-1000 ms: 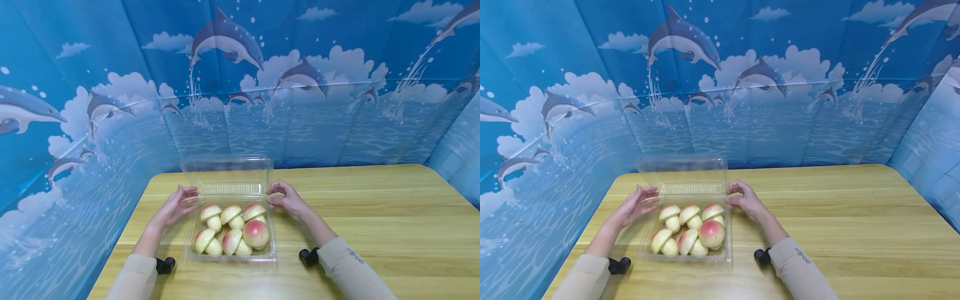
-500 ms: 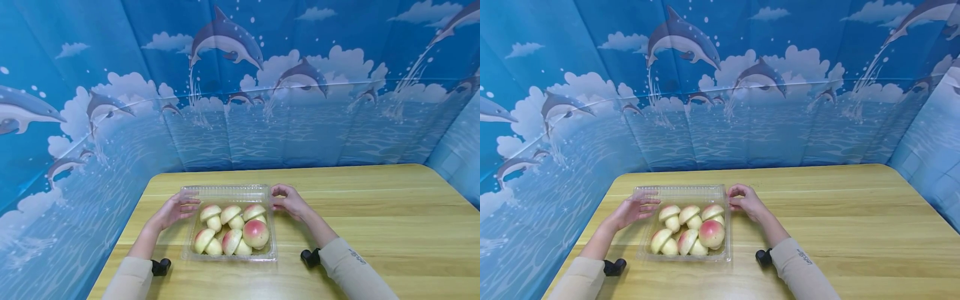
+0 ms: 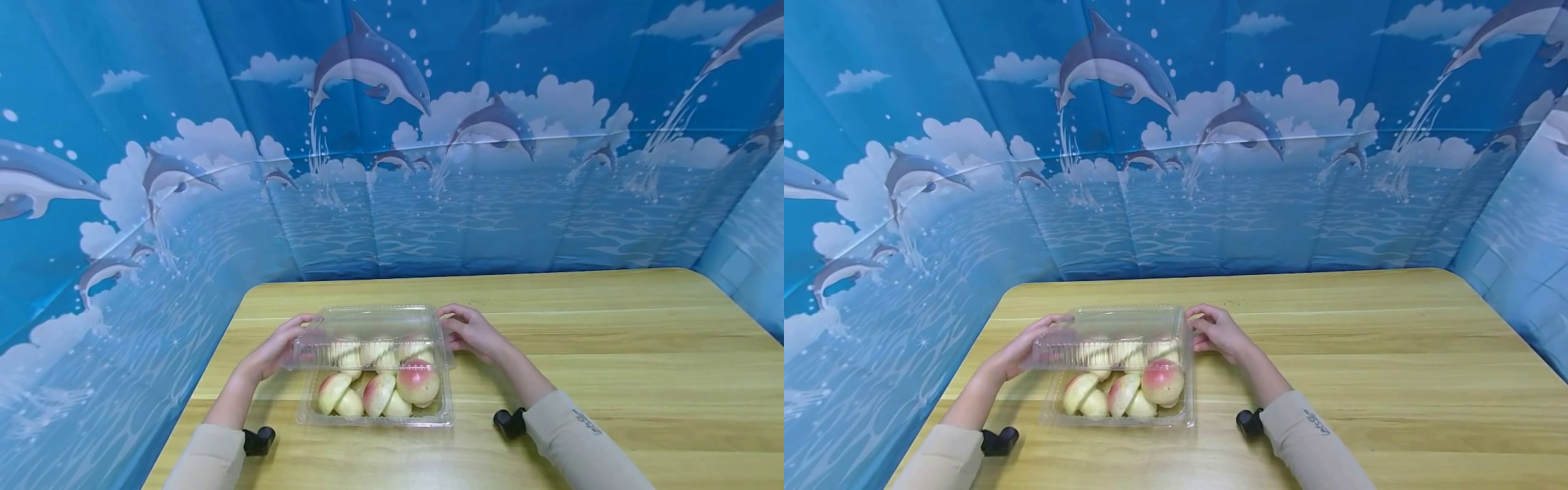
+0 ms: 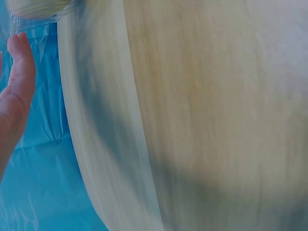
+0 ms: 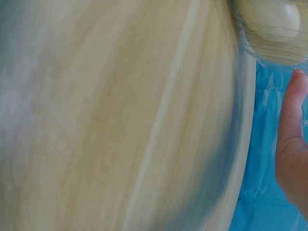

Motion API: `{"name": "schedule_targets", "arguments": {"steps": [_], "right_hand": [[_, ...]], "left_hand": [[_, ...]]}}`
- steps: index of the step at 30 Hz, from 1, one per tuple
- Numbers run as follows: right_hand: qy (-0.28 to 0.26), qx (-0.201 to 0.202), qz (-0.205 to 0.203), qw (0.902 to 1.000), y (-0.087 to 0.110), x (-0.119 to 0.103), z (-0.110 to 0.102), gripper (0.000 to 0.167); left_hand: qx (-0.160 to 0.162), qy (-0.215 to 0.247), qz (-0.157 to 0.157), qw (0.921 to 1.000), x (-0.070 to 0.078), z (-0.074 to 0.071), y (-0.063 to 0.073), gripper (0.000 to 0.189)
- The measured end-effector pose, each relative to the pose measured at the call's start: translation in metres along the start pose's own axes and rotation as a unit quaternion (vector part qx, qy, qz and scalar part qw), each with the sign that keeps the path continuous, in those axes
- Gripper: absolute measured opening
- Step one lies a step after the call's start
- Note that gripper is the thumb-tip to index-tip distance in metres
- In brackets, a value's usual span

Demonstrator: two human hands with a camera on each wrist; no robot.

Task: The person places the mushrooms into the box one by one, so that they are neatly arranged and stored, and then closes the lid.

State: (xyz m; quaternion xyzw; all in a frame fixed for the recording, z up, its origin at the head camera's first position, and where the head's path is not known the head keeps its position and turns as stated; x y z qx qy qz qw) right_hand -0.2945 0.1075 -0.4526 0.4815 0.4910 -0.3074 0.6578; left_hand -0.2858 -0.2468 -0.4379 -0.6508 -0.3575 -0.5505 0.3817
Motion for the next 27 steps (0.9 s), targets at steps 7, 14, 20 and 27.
{"name": "schedule_targets", "arguments": {"steps": [7, 14, 20, 27], "right_hand": [[0.004, -0.016, 0.006, 0.9998, 0.006, -0.002, 0.001, 0.031], [0.038, -0.035, 0.0, 0.9987, 0.019, -0.001, 0.001, 0.045], [0.06, -0.034, 0.008, 0.9976, 0.036, 0.001, 0.002, 0.052], [0.064, -0.072, 0.016, 0.9952, 0.06, 0.005, 0.009, 0.067]], "left_hand": [[-0.03, 0.021, 0.004, 0.9993, 0.001, 0.002, 0.004, 0.054], [-0.07, 0.047, -0.003, 0.9964, 0.003, 0.005, 0.013, 0.061], [-0.063, 0.035, -0.007, 0.9974, 0.004, 0.006, 0.022, 0.068], [-0.072, 0.015, -0.02, 0.9971, 0.003, 0.015, 0.041, 0.077]]}}
Point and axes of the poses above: each hand's wrist, its own y-axis away from the middle knuckle, its own z-axis out of the palm, x = y × z, the point moved 4 cm from there along -y, towards the middle knuckle, and after that the axes turned 13 degrees about z, right-handed, at the moved point
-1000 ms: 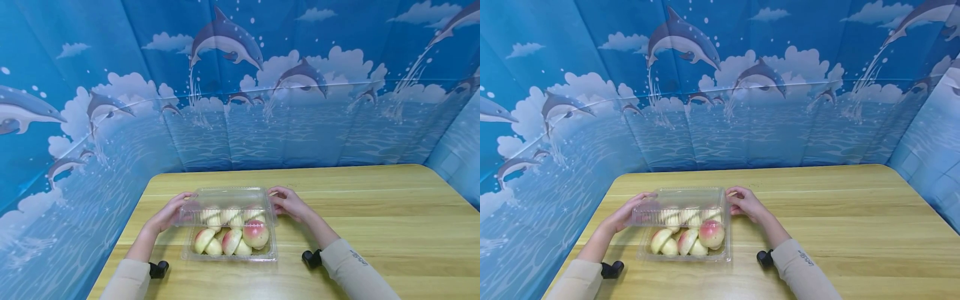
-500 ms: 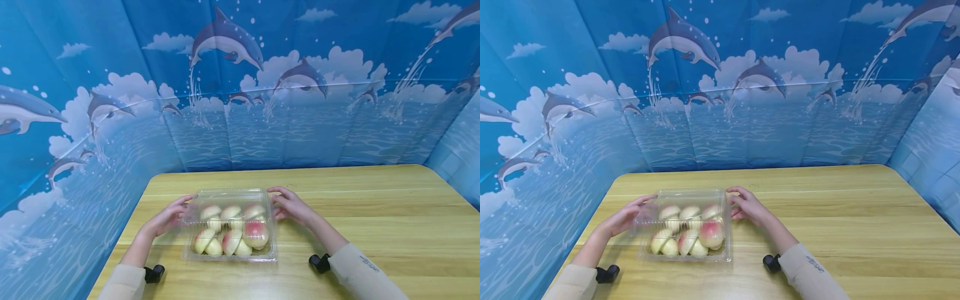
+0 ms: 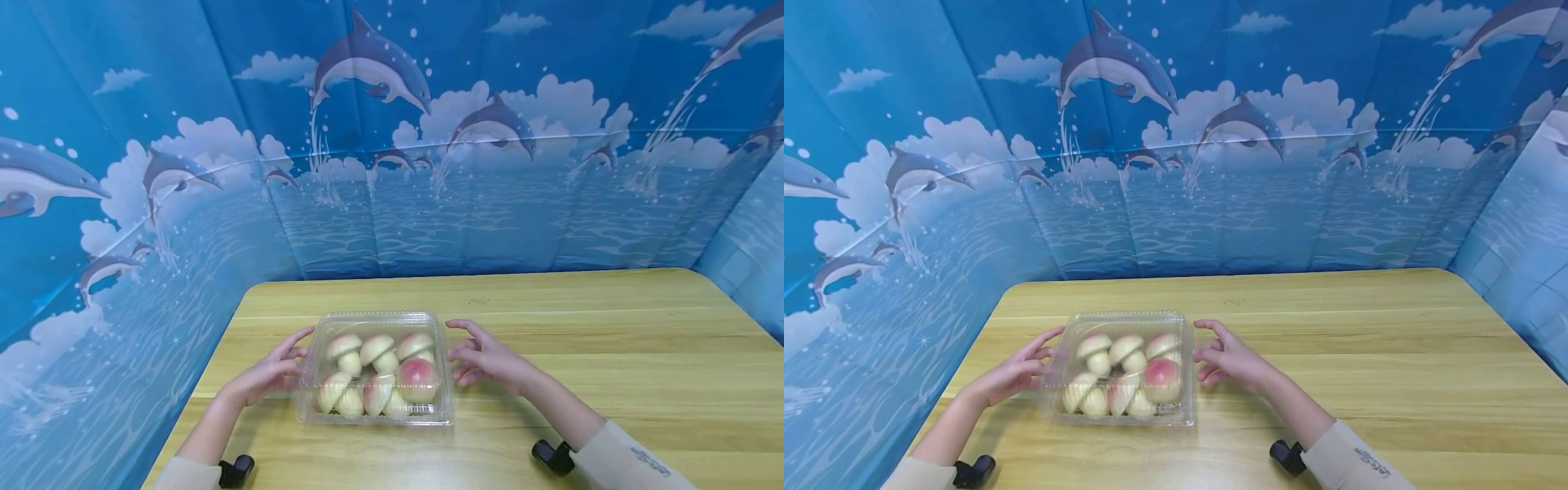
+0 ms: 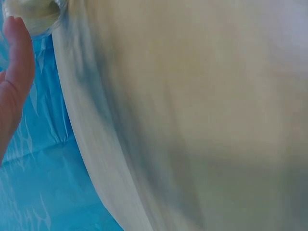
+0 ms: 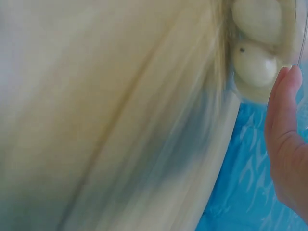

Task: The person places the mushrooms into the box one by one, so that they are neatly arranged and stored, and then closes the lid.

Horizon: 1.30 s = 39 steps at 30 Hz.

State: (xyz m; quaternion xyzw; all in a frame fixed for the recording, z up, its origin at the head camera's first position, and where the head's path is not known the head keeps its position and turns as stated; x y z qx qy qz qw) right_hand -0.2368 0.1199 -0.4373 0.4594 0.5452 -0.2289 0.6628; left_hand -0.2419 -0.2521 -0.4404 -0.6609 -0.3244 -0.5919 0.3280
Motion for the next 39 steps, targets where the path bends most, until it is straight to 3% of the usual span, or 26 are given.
{"name": "schedule_targets", "arguments": {"steps": [5, 13, 20, 25, 33, 39], "right_hand": [[-0.007, -0.028, 0.001, 0.9996, 0.013, 0.005, 0.009, 0.076], [-0.038, -0.065, 0.018, 0.997, 0.025, 0.013, 0.025, 0.093], [-0.051, -0.068, 0.029, 0.9959, 0.03, 0.018, 0.035, 0.092], [-0.069, -0.067, 0.043, 0.9944, 0.031, 0.02, 0.041, 0.091], [-0.094, -0.076, 0.052, 0.9913, 0.032, 0.023, 0.046, 0.089], [-0.109, -0.086, 0.057, 0.9887, 0.033, 0.024, 0.049, 0.088]], "left_hand": [[-0.01, -0.003, -0.004, 0.9999, -0.001, 0.007, 0.013, 0.081], [-0.028, 0.041, -0.012, 0.9987, -0.003, 0.02, 0.027, 0.085], [-0.036, 0.048, -0.041, 0.9974, -0.007, 0.029, 0.031, 0.086], [-0.042, 0.08, -0.041, 0.9951, -0.007, 0.031, 0.034, 0.087], [-0.022, 0.145, -0.037, 0.9885, -0.005, 0.037, 0.04, 0.081], [0.003, 0.151, -0.051, 0.9872, 0.0, 0.039, 0.043, 0.078]]}}
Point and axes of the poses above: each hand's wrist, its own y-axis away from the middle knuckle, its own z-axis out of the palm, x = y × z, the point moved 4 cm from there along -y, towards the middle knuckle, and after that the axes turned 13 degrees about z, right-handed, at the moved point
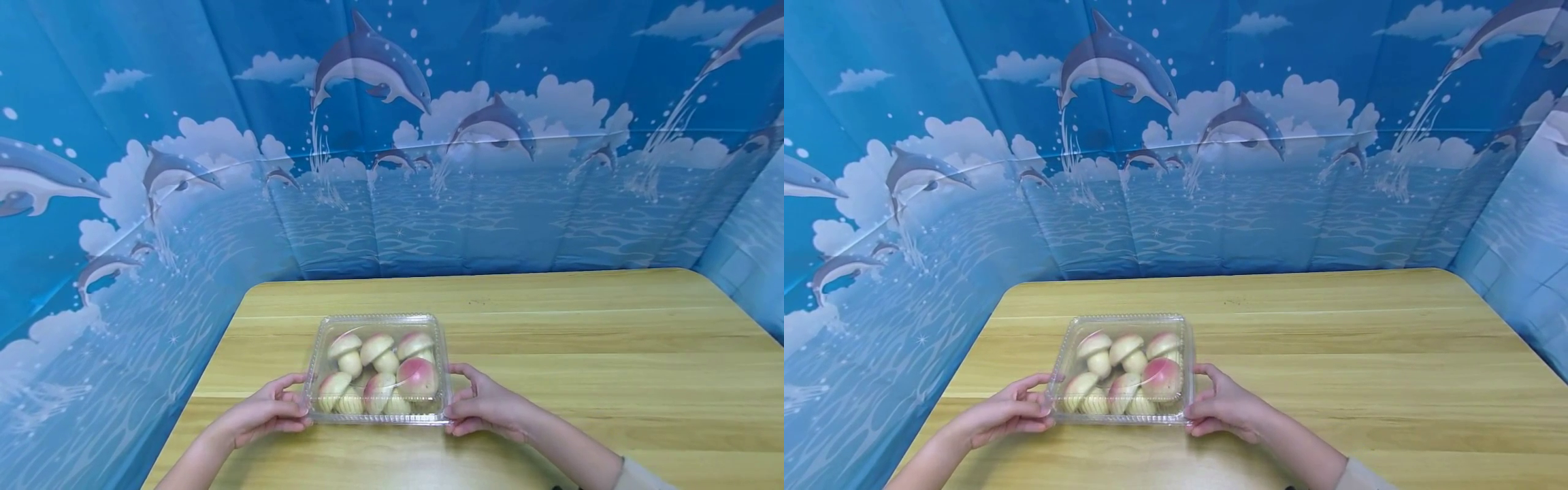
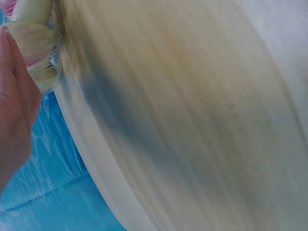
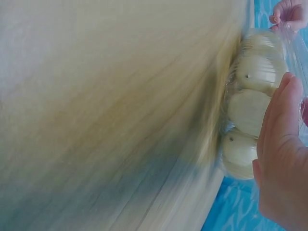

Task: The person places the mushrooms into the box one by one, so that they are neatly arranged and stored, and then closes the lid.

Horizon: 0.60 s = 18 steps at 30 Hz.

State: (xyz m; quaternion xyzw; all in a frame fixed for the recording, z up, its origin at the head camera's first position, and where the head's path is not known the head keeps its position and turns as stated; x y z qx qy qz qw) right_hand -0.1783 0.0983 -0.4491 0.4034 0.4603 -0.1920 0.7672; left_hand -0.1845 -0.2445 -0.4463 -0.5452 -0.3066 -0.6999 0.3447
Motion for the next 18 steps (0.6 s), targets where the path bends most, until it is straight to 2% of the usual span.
{"name": "schedule_targets", "arguments": {"steps": [9, 18], "right_hand": [[0.016, -0.008, 0.006, 0.9998, 0.003, 0.0015, 0.0037, 0.08], [0.028, 0.008, 0.012, 0.9995, 0.0043, 0.0011, 0.0068, 0.072]], "left_hand": [[0.022, -0.03, -0.01, 0.9993, 0.0047, 0.0032, 0.0014, 0.076], [0.044, -0.057, -0.014, 0.9973, 0.0071, 0.0048, 0.0014, 0.073]]}}
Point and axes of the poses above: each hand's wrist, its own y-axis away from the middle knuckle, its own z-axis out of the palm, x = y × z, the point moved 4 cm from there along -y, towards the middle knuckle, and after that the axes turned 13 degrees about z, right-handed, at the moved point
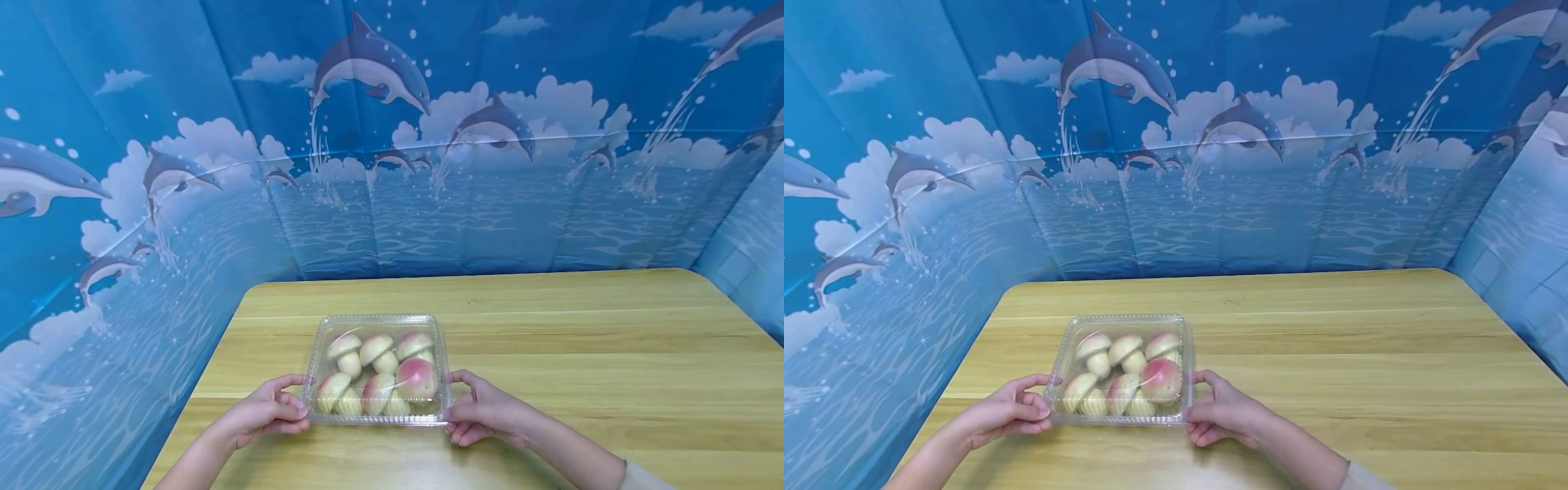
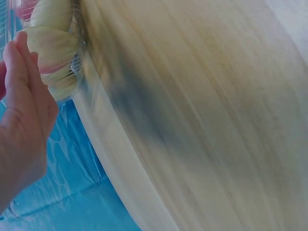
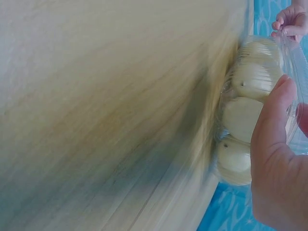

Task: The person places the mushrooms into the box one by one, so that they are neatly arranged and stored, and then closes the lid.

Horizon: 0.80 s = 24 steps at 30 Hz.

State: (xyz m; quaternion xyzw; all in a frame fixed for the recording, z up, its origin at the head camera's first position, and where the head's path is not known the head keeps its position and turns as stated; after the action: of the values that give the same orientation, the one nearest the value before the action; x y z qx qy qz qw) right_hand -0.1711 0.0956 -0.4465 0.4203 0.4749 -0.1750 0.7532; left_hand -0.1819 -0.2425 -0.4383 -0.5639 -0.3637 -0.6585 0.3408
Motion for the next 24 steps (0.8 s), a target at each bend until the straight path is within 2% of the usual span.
{"name": "schedule_targets", "arguments": {"steps": [9, 24], "right_hand": [[0.0, 0.012, 0.001, 0.9999, 0.0014, 0.0003, 0.0006, 0.053], [0.003, 0.013, 0.004, 0.9999, -0.0009, 0.0002, -0.0001, 0.042]], "left_hand": [[0.023, -0.006, -0.005, 0.9997, -0.0005, -0.0001, -0.0008, 0.075], [0.024, -0.004, -0.007, 0.9997, 0.0006, 0.0023, 0.0001, 0.073]]}}
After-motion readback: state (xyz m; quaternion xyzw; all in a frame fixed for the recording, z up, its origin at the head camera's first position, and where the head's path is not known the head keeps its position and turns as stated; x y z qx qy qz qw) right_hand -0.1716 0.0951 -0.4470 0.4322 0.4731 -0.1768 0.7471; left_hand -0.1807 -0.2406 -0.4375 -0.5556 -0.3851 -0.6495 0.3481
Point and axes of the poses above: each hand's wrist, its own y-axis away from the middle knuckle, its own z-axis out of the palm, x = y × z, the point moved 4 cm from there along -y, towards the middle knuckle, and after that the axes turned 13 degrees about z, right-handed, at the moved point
